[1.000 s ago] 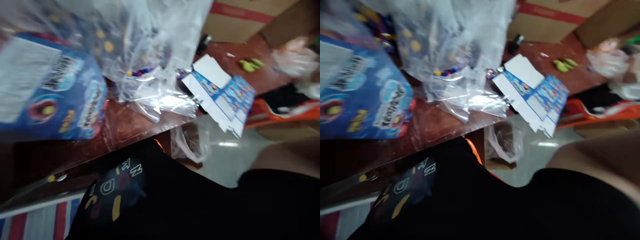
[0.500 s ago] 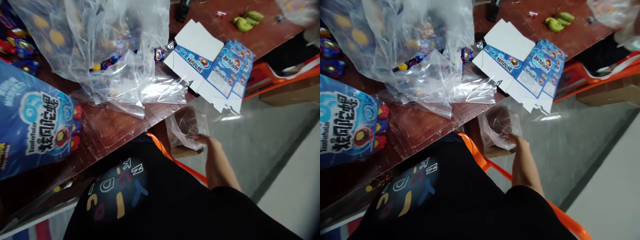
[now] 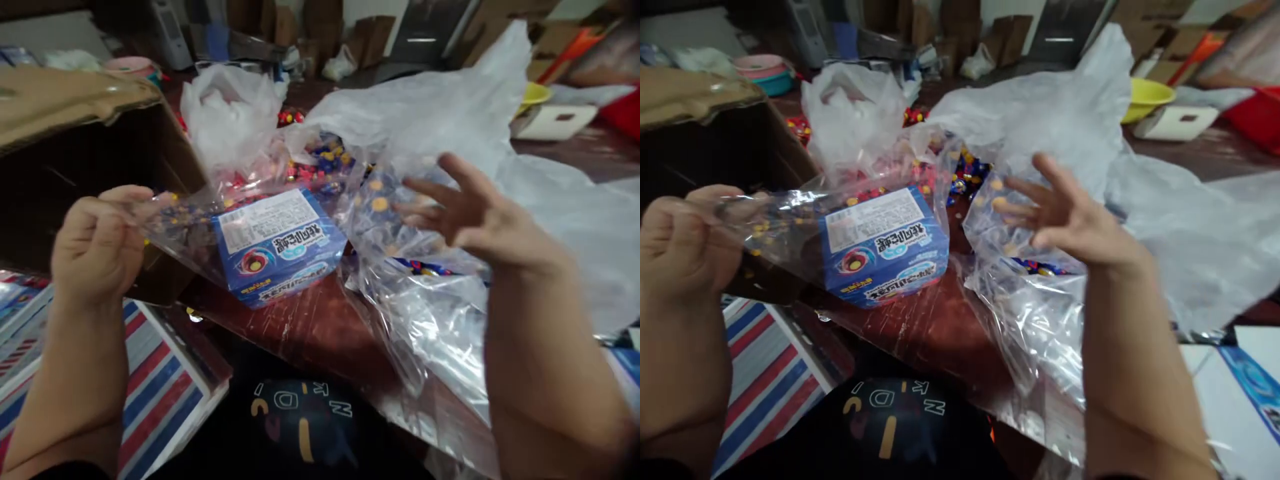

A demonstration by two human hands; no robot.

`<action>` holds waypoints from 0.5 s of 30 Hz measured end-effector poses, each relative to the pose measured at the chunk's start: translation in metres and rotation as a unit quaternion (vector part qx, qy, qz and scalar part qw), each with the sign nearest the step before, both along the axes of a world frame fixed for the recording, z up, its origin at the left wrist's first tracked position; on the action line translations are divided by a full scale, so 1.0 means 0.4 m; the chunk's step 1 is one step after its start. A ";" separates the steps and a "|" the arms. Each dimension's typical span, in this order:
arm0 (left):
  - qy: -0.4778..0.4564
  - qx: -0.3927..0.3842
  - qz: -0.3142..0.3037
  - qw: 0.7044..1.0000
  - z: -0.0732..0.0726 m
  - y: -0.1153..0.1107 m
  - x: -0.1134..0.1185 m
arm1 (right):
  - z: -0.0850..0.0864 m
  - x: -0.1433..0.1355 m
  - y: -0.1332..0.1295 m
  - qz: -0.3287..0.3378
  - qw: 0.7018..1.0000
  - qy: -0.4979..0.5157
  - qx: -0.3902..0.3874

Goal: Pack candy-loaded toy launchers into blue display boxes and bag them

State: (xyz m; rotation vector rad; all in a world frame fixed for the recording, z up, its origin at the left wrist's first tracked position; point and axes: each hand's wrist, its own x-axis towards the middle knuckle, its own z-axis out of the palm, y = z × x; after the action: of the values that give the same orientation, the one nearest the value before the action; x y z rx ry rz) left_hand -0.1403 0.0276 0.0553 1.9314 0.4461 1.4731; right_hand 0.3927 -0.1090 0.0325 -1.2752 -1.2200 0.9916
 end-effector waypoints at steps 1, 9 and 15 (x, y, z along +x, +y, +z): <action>-0.007 -0.022 0.004 1.000 -0.009 0.003 0.004 | 0.005 -0.023 0.107 0.026 0.999 0.030 0.036; -0.145 -0.070 0.158 0.974 -0.082 -0.009 0.071 | -0.088 -0.209 0.361 0.009 0.952 0.096 0.290; -0.177 -0.298 0.251 0.904 -0.200 0.023 0.082 | -0.168 -0.249 0.332 -0.094 0.984 0.075 0.132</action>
State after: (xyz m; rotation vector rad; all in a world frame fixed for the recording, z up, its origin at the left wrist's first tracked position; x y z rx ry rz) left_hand -0.1073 0.0368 -0.0248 1.0753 1.1326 1.6938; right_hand 0.2932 0.0238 -0.0348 -1.0640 -1.0545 0.7480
